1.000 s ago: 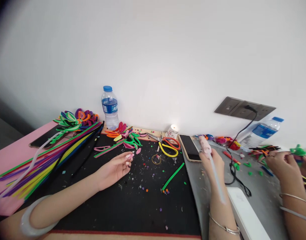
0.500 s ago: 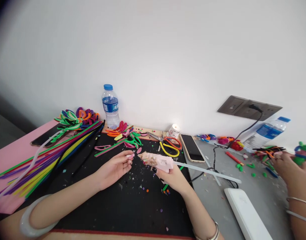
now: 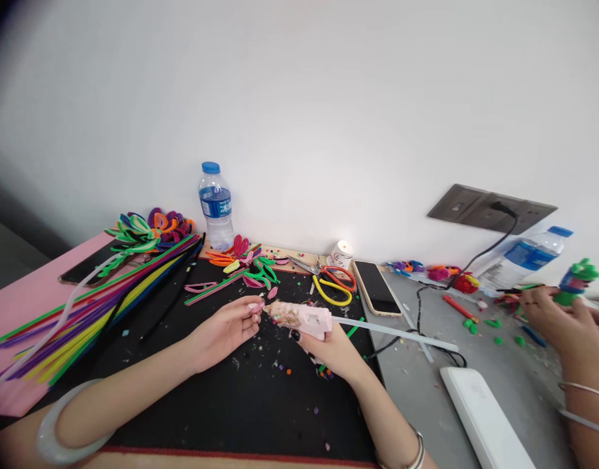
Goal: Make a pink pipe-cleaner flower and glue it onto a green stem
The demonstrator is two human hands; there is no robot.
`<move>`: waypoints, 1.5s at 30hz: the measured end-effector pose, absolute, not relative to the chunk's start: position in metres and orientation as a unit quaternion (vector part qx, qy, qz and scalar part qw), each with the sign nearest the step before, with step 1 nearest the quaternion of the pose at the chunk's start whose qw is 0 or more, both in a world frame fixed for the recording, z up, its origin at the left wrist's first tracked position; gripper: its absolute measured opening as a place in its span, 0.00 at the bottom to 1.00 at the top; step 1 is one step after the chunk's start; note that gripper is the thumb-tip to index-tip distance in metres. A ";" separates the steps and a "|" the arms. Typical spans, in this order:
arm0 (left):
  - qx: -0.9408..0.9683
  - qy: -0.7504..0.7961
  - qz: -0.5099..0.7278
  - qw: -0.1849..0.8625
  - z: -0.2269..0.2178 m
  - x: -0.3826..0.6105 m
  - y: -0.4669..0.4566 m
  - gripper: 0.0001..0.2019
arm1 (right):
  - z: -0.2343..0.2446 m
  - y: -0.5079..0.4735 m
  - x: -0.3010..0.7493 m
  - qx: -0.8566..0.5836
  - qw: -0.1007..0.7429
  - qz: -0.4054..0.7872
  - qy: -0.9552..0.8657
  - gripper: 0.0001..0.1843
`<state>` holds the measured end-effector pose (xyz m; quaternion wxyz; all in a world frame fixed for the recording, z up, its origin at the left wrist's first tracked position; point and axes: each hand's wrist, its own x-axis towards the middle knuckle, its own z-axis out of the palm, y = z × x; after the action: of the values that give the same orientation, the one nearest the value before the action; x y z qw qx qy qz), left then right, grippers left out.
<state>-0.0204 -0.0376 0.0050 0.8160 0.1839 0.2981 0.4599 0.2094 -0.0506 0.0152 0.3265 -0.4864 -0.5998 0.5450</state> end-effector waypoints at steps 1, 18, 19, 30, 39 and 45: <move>0.184 0.297 0.459 0.817 0.005 -0.020 -0.038 0.06 | 0.015 -0.051 0.210 -0.487 0.335 0.551 -0.590 0.23; 0.191 0.281 0.466 0.817 0.008 -0.020 -0.039 0.06 | 0.006 -0.051 0.217 -0.496 0.333 0.601 -0.531 0.28; 0.191 0.280 0.465 0.818 0.008 -0.020 -0.039 0.07 | 0.006 -0.051 0.216 -0.497 0.330 0.600 -0.533 0.29; 0.214 0.277 0.449 0.822 0.009 -0.019 -0.040 0.06 | 0.018 -0.051 0.212 -0.517 0.292 0.578 -0.560 0.28; 0.209 0.277 0.447 0.824 0.008 -0.020 -0.040 0.07 | 0.014 -0.052 0.212 -0.522 0.302 0.583 -0.544 0.28; 0.207 0.279 0.447 0.824 0.008 -0.019 -0.040 0.08 | 0.015 -0.052 0.212 -0.519 0.303 0.576 -0.554 0.26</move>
<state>-0.0193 -0.0403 0.0077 0.8241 0.2070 0.2790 0.4474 0.2115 -0.0519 0.0149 0.3032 -0.5186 -0.5545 0.5759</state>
